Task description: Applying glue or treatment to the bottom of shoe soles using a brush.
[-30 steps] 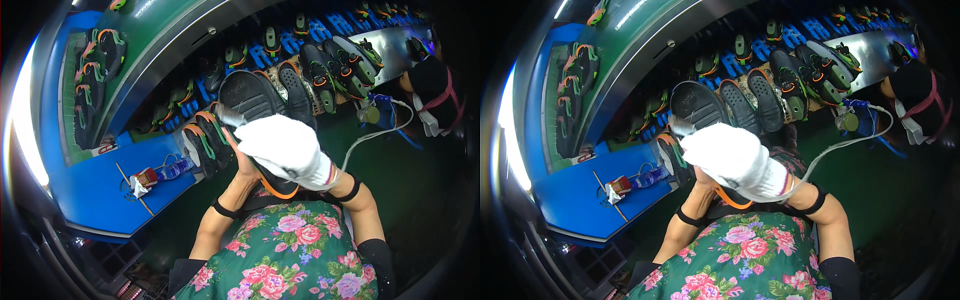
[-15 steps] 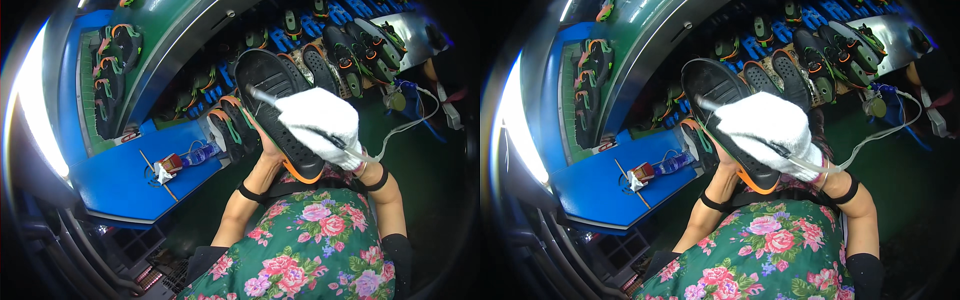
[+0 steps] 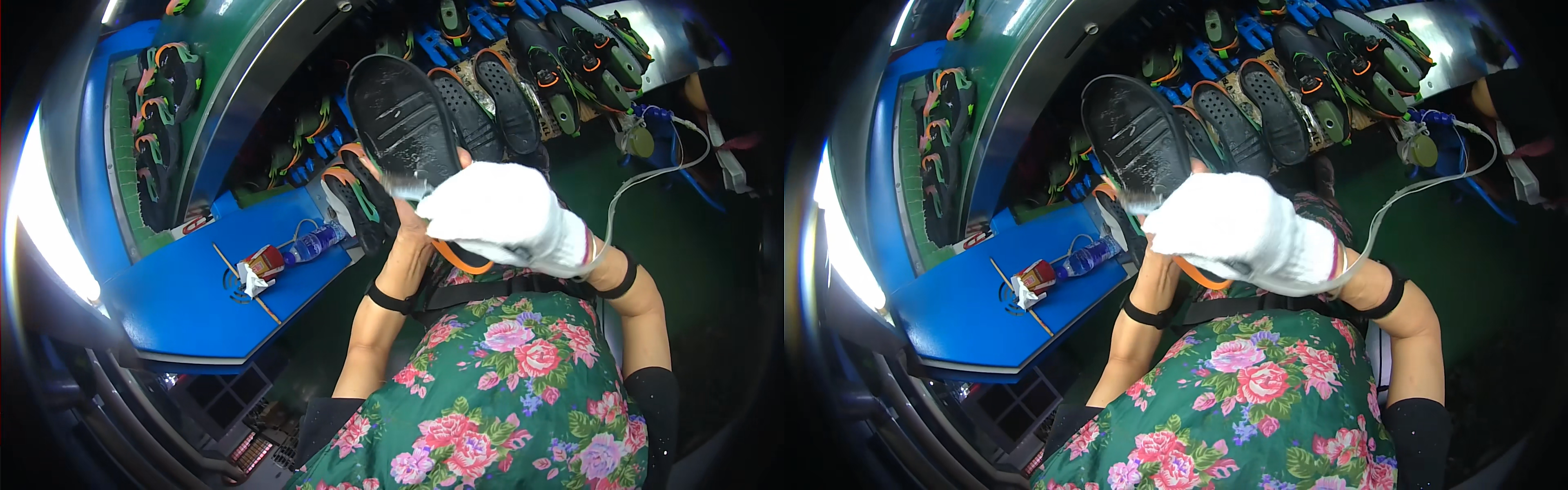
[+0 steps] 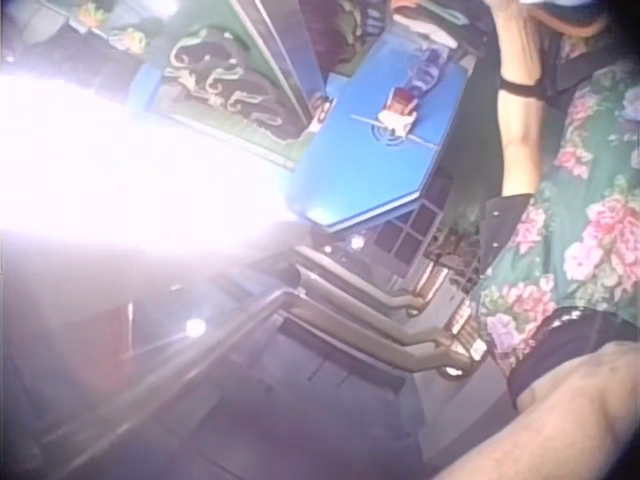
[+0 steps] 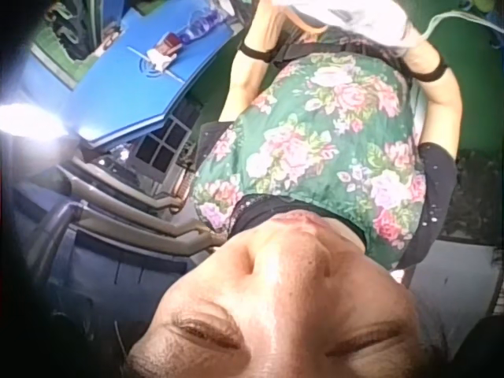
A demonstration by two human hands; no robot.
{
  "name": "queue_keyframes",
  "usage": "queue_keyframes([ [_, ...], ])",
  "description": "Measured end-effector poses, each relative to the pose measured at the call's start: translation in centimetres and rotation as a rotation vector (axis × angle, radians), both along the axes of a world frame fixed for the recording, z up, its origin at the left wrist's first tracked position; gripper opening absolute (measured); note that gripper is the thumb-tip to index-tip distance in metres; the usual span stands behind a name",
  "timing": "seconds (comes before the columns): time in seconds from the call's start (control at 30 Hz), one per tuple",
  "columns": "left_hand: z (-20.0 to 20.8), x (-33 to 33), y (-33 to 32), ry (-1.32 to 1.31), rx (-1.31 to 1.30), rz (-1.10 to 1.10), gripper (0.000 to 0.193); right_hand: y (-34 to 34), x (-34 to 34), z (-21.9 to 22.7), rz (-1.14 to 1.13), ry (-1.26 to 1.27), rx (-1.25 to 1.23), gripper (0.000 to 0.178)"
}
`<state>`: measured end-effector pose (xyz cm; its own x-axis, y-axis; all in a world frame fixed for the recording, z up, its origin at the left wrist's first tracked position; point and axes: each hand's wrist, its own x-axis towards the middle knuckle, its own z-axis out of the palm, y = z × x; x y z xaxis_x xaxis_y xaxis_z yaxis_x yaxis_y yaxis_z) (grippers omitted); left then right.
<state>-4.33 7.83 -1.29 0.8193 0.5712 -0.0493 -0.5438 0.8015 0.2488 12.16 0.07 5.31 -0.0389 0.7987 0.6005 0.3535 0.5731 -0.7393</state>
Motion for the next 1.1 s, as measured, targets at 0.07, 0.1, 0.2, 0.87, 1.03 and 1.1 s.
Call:
queue_keyframes([
  [0.07,-0.6,-0.5,-0.4,0.207,0.008,0.065,0.12,0.3,1.1,0.5,0.164,0.218,-0.039,0.023],
  [0.1,-0.7,-0.9,-0.5,0.359,-0.065,0.127,0.12,0.1,1.3,0.5,0.071,0.168,-0.066,0.019],
  [0.2,0.6,0.3,0.3,0.378,-0.149,0.158,0.121,-1.4,0.5,-0.8,-0.021,0.006,-0.072,0.024],
  [0.87,0.8,1.4,2.4,0.124,0.066,0.165,0.133,-3.8,-0.1,-0.5,-0.095,-0.011,0.004,0.029],
  [1.03,1.2,1.5,2.7,0.087,0.114,0.189,0.135,-3.8,1.7,0.2,0.014,0.29,-0.206,0.022],
  [1.1,1.3,1.4,2.8,0.067,0.14,0.201,0.136,-4.1,1.6,0.0,-0.007,0.191,-0.153,0.027],
])
